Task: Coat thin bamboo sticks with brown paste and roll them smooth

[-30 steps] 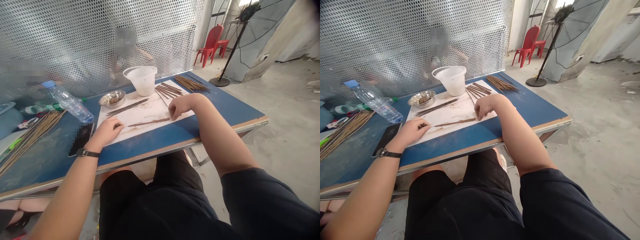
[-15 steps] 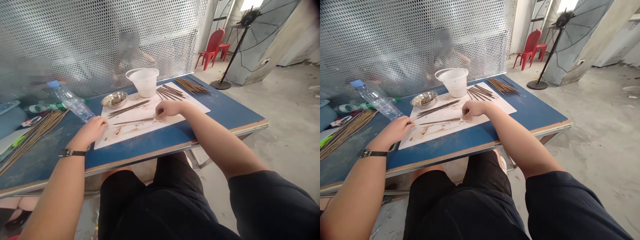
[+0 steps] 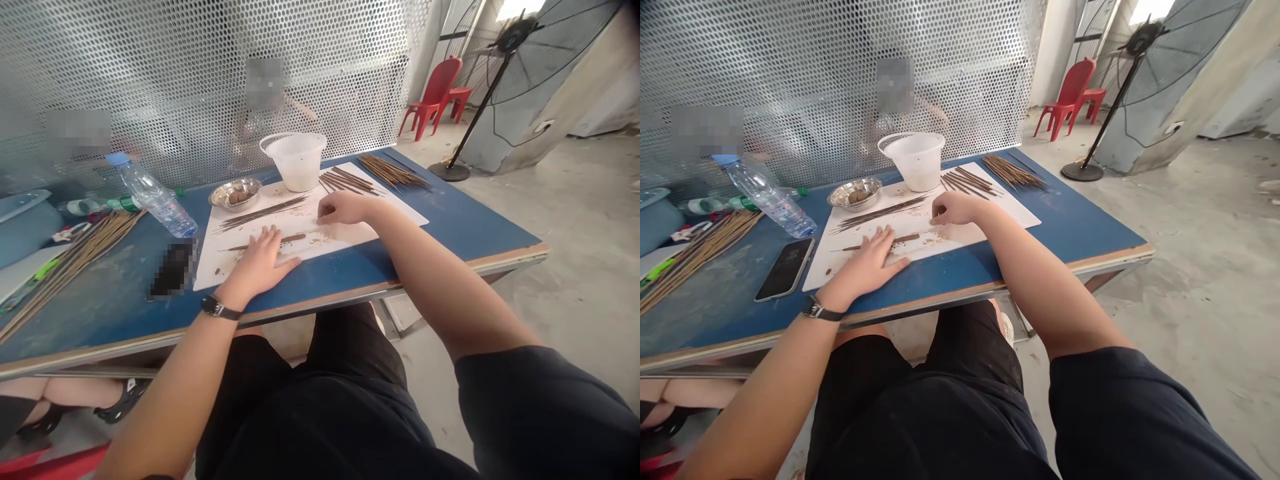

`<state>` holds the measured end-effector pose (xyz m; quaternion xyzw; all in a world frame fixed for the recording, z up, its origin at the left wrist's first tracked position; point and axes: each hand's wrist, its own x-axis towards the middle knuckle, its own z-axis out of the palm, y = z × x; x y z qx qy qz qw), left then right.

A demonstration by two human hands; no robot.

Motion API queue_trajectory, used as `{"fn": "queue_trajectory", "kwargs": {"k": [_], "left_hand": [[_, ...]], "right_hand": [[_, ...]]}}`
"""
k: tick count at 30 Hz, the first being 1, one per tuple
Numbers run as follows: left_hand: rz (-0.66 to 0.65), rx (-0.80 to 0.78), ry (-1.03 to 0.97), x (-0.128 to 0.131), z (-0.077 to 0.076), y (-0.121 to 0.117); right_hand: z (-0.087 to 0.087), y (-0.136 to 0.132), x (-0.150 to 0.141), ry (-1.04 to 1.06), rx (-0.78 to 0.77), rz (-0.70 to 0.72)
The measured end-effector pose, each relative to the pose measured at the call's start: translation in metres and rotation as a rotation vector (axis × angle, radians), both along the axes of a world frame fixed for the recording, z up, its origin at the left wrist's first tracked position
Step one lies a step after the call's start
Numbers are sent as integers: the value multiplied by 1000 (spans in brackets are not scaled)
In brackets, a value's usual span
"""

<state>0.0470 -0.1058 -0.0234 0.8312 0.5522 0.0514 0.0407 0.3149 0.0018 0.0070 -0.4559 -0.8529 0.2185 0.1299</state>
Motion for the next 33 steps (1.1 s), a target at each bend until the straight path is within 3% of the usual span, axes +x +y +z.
{"fn": "queue_trajectory", "kwargs": {"k": [3,10,19,22,25,30,33], "left_hand": [[16,-30,99,15,0,-11],[20,-10,176,19,5,-37],[92,-163,151,37,15,30],[73,-181,146,36,17,36],[45,-152,156,32,18,19],[14,-78,208,30,20,-33],[26,-68,185,34,18,-44]], "right_hand": [[1,1,1,-31,-7,-43],[2,0,-1,-83,14,-33],[1,3,6,-75,5,-75],[1,3,7,-82,17,-79],[1,4,6,-93,34,-76],[2,1,6,-89,46,-75],[4,-1,6,-93,35,-78]]}}
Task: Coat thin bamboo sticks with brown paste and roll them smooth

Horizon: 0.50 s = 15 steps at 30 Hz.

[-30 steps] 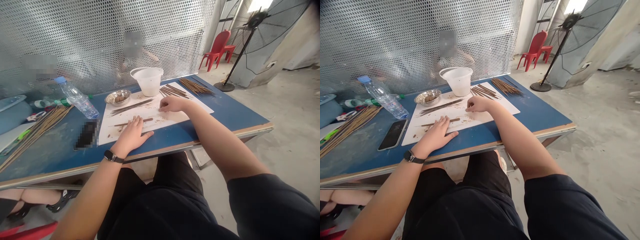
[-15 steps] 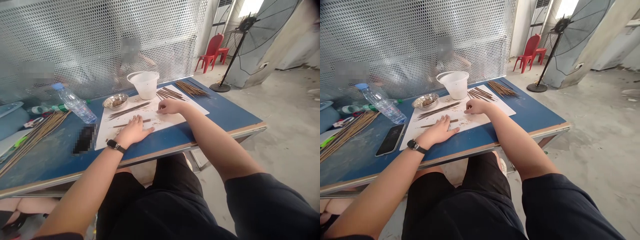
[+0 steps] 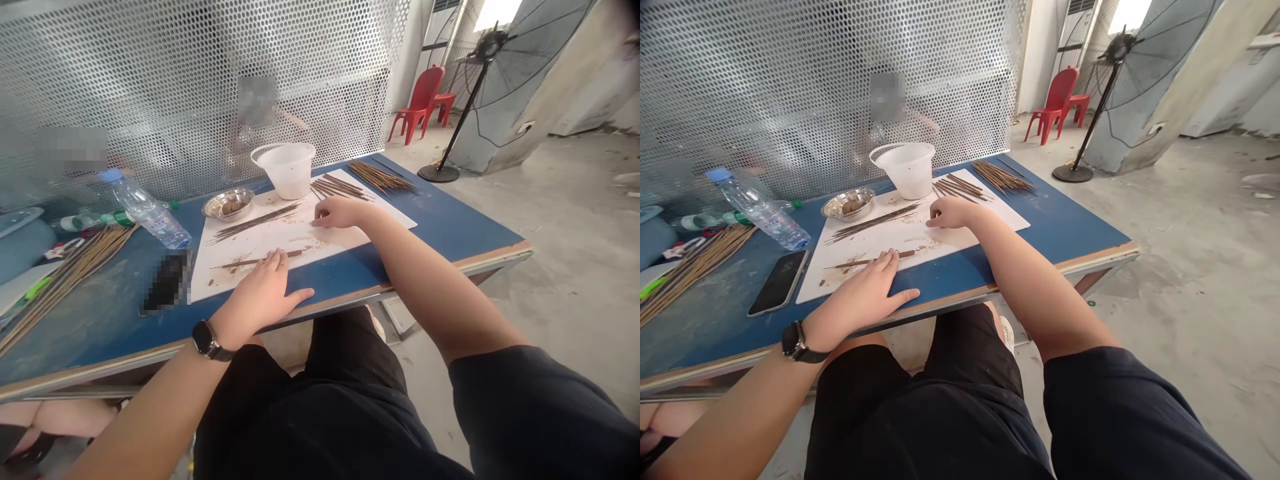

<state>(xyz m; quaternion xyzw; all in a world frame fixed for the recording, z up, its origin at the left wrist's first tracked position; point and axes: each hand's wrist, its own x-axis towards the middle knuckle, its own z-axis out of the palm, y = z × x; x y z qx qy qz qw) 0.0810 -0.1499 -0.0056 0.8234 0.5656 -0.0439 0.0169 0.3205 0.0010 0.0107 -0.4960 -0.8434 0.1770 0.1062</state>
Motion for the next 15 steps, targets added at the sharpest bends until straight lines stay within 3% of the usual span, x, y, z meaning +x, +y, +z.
{"fn": "queue_trajectory", "kwargs": {"k": [2,10,12,15], "left_hand": [[20,-14,-30,4,-4,9],[34,-75,-33,17,-6,88],[25,-89,-21,17,-4,89],[-2,-92,-4,15,-1,69]], "right_hand": [[1,-1,0,-6,-7,-6],[2,-2,0,-10,-20,-20],[2,-2,1,-8,-28,-27],[2,-1,1,-16,-28,-29]]}}
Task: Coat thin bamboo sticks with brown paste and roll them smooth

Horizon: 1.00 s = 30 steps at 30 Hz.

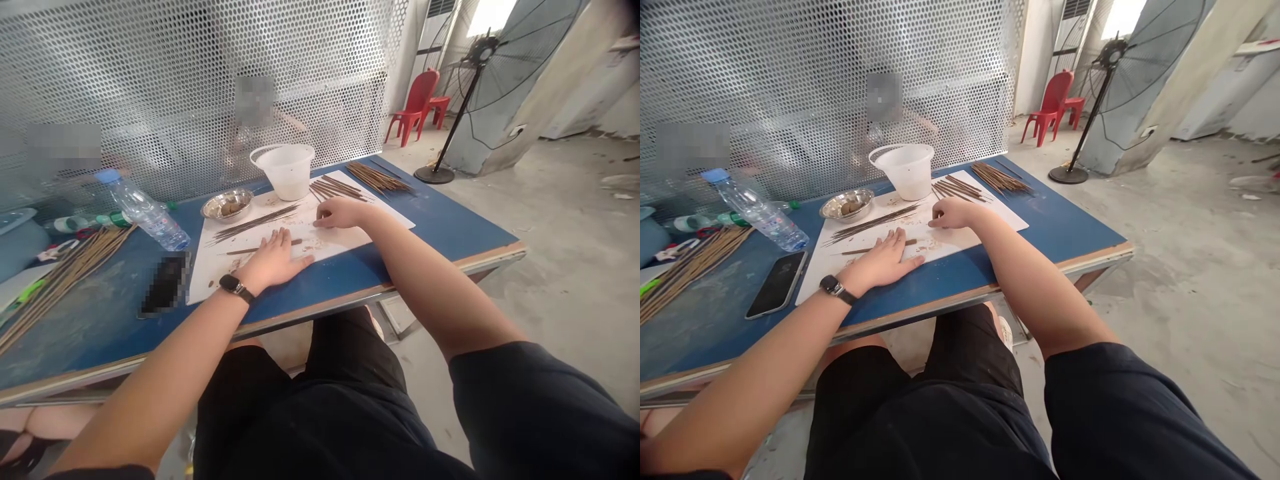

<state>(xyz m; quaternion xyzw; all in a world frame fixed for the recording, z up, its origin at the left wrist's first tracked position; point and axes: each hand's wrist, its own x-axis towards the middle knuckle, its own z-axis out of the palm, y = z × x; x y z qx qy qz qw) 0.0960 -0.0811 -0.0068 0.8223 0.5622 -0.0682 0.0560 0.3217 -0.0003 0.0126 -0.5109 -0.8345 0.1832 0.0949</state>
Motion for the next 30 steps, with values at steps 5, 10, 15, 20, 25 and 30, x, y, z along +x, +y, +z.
{"fn": "queue_trajectory", "kwargs": {"k": [5,10,15,20,25,30], "left_hand": [[-45,9,-28,-8,3,-55],[-58,43,-43,-6,-2,-60],[-21,52,-32,8,-5,-10],[8,12,-44,15,-4,24],[-20,-5,-54,8,1,-20],[-64,-20,-54,0,2,-65]], "right_hand": [[-1,-1,-1,0,44,30],[-2,-1,-1,22,39,37],[-1,-3,-1,13,28,21],[1,-6,-2,3,24,12],[1,-6,-1,12,30,17],[-4,-3,0,10,33,18]]}}
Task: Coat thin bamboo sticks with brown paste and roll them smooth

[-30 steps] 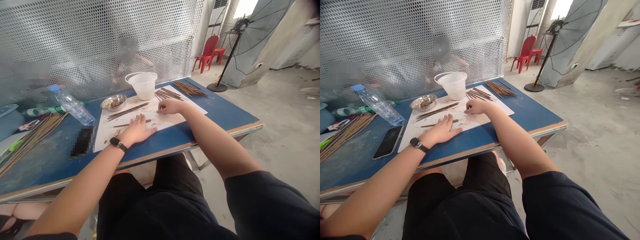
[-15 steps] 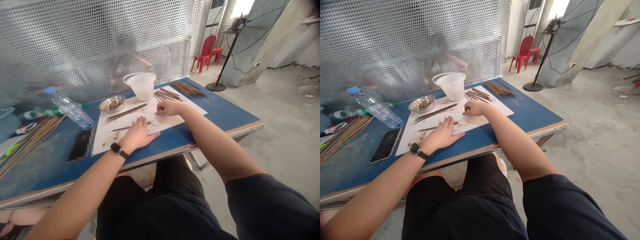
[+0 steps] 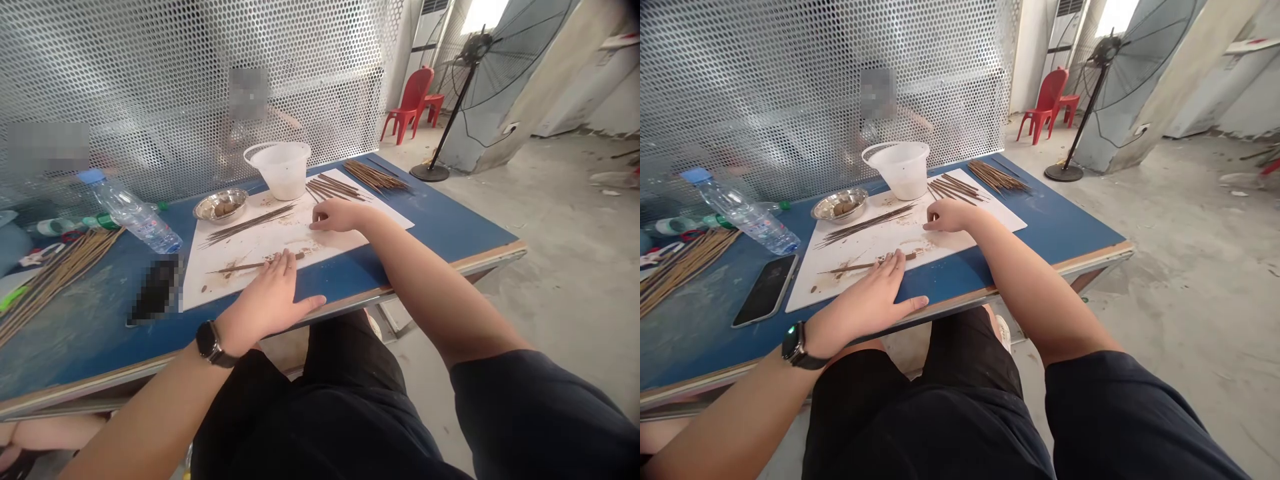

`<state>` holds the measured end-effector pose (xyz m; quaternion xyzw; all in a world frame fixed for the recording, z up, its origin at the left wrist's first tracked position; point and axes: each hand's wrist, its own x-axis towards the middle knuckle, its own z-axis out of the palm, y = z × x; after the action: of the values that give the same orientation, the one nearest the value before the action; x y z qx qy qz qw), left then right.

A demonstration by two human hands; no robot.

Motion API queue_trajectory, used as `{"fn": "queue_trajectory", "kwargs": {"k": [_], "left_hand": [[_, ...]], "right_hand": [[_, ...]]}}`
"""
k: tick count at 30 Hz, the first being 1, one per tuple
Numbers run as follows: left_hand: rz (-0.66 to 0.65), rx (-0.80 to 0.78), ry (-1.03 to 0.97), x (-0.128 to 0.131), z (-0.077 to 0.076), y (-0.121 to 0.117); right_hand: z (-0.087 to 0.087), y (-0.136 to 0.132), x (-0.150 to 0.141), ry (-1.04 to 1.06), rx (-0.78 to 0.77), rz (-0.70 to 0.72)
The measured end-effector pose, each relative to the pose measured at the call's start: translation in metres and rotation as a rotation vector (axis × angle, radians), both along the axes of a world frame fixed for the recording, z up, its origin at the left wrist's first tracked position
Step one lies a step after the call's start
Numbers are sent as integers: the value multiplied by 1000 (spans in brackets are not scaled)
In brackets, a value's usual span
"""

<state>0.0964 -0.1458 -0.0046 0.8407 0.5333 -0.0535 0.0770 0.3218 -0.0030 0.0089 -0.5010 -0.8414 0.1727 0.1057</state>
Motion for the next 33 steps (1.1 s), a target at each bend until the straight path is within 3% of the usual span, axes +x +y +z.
{"fn": "queue_trajectory", "kwargs": {"k": [3,6,12,15,21,24,27,33], "left_hand": [[-8,16,-11,2,-1,9],[10,15,-18,9,0,34],[74,-109,44,20,10,77],[56,-104,45,21,10,72],[14,-67,-50,11,4,27],[4,-63,-184,-9,7,31],[42,-22,-405,-43,15,61],[230,135,-1135,-112,17,116]], "right_hand": [[-1,0,0,2,1,3],[1,-1,0,4,-5,1],[1,-1,-1,-7,1,-9],[0,-1,-1,-9,13,-6],[-3,1,-1,16,21,-9],[-6,4,-1,18,16,-11],[-8,6,1,40,5,-12],[-10,6,4,85,51,-28]]}}
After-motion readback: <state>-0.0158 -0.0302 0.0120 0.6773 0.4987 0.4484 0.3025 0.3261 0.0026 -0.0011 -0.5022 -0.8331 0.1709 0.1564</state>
